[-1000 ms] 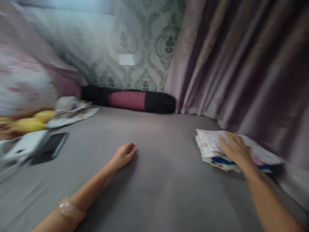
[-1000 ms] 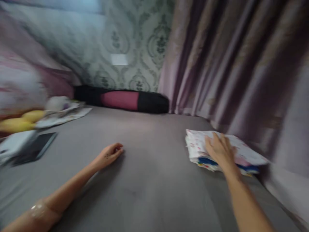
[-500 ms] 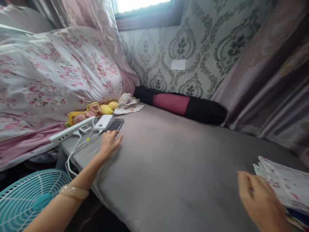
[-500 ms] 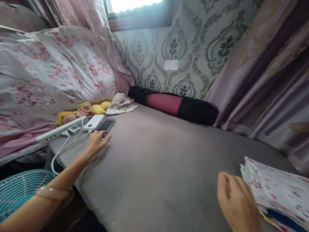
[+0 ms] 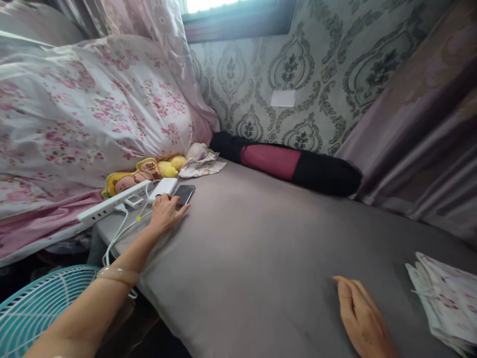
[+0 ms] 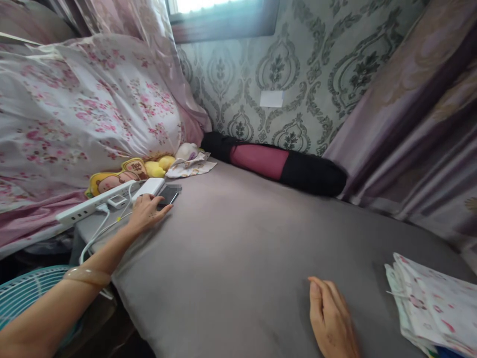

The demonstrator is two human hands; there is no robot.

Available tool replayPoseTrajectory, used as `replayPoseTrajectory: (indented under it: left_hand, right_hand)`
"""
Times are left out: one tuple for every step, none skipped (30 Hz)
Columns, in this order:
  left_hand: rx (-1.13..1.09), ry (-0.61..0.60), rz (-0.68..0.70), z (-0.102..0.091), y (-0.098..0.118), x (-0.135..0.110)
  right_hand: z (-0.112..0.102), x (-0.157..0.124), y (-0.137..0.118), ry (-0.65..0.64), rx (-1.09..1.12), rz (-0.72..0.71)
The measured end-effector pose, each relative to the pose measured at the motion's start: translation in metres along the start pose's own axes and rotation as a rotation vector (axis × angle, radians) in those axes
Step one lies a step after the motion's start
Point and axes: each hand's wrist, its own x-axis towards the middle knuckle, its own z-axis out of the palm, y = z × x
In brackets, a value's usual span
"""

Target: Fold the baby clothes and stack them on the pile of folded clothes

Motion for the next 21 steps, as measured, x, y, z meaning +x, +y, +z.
replayPoseTrajectory:
  left_hand:
    - [0.003,-0.01,0.011,0.001,0.001,0.001]
    - [0.005,-0.021,0.023,0.001,0.002,0.002]
    - [0.003,-0.027,0.031,0.001,0.002,0.003]
    - [-0.005,-0.025,0.035,0.0,0.002,0.005]
    - [-0.019,-0.014,0.028,-0.001,0.002,0.007]
    - [-0.038,0.003,0.012,-0.003,0.001,0.011]
    - [-0.057,0.023,-0.015,-0.004,-0.001,0.015]
    - [-0.071,0.046,-0.05,-0.006,-0.003,0.02]
    - [-0.08,0.068,-0.085,-0.007,-0.005,0.025]
    - [-0.082,0.086,-0.116,-0.007,-0.008,0.031]
    - [-0.082,0.097,-0.136,-0.008,-0.01,0.037]
    - [-0.082,0.101,-0.145,-0.008,-0.013,0.044]
    - [-0.084,0.095,-0.147,-0.008,-0.015,0.051]
    - [-0.092,0.082,-0.144,-0.008,-0.017,0.058]
    - [-0.104,0.064,-0.145,-0.008,-0.019,0.065]
    - [-0.122,0.041,-0.15,-0.008,-0.019,0.072]
    - [-0.144,0.018,-0.158,-0.008,-0.02,0.079]
    - [-0.167,-0.005,-0.165,-0.008,-0.019,0.086]
    - [-0.188,-0.025,-0.169,-0.008,-0.018,0.093]
    - [-0.205,-0.042,-0.171,-0.008,-0.017,0.1]
    - [-0.217,-0.051,-0.172,-0.008,-0.016,0.107]
  right_hand:
    - [0.001,0.0,0.0,-0.006,0.002,0.005]
    - [0.001,0.0,0.0,-0.007,0.004,0.01]
    - [0.001,0.0,0.0,-0.005,0.005,0.016]
    - [0.001,0.0,0.0,-0.004,0.004,0.024]
    - [0.001,0.0,0.0,-0.004,0.003,0.032]
    - [0.001,0.0,0.0,-0.007,0.001,0.038]
    - [0.001,0.0,0.0,-0.01,-0.001,0.041]
    - [0.001,0.0,0.0,-0.013,-0.003,0.041]
    - [0.001,-0.001,0.0,-0.012,-0.006,0.037]
    - [0.001,-0.001,0.0,-0.011,-0.009,0.032]
    - [0.002,-0.001,0.001,-0.011,-0.013,0.025]
    - [0.002,-0.001,0.002,-0.012,-0.02,0.019]
    - [0.003,-0.001,0.003,-0.014,-0.029,0.013]
    - [0.004,-0.001,0.004,-0.021,-0.04,0.001]
    - [0.004,-0.001,0.006,-0.03,-0.053,-0.017]
    - [0.005,-0.001,0.007,-0.033,-0.068,-0.037]
    - [0.006,-0.001,0.008,-0.03,-0.086,-0.058]
    - [0.007,-0.001,0.008,-0.024,-0.103,-0.08]
    - [0.007,-0.001,0.009,-0.013,-0.118,-0.101]
    - [0.008,0.0,0.01,-0.001,-0.132,-0.116]
    - [0.008,0.0,0.01,0.009,-0.142,-0.132]
